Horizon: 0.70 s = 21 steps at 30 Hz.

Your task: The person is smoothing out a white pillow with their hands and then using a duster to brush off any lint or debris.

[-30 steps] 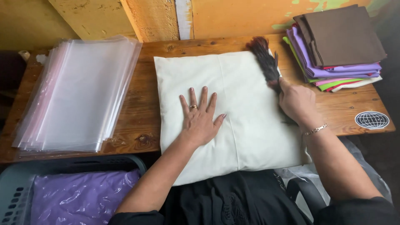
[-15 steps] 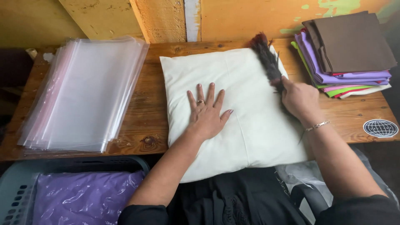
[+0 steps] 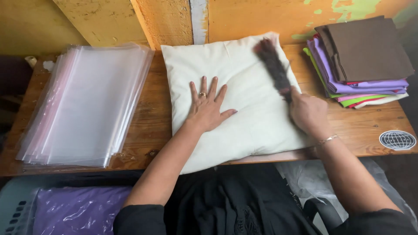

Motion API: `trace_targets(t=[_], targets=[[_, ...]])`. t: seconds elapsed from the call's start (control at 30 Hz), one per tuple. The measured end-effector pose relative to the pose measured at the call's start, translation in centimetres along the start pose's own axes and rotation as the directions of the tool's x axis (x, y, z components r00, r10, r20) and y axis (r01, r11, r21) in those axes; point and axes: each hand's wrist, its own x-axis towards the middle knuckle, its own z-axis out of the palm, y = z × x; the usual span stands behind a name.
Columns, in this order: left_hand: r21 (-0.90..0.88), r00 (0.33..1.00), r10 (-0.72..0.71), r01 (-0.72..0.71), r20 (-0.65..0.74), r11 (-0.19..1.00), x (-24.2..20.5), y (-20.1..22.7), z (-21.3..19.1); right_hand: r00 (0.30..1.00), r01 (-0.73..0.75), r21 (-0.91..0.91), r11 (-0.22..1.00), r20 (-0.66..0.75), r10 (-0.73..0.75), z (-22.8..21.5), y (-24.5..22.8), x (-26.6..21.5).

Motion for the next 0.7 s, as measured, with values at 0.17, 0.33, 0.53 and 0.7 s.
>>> trace_targets(t=[0.17, 0.33, 0.53, 0.7], targets=[[-0.057, 0.998, -0.056, 0.056, 0.01, 0.997, 0.9, 0.7, 0.0, 0.984, -0.174, 0.16, 0.972, 0.053, 0.167, -0.3, 0.7, 0.3], [-0.098, 0.977, -0.201, 0.207, 0.066, 0.973, 1.8, 4.2, -1.2, 0.939, 0.262, 0.237, 0.936, -0.285, -0.191, -5.9, -7.2, -3.9], [-0.163, 0.994, -0.078, 0.089, 0.076, 0.983, 0.1, 3.8, 1.0, 0.989, 0.117, 0.092, 0.989, 0.078, -0.124, -4.6, -2.2, 0.5], [-0.011, 0.995, 0.104, -0.104, 0.01, 0.995, -1.2, 3.8, 3.1, 0.991, 0.105, 0.357, 0.928, -0.112, -0.069, -7.5, 0.1, -1.0]])
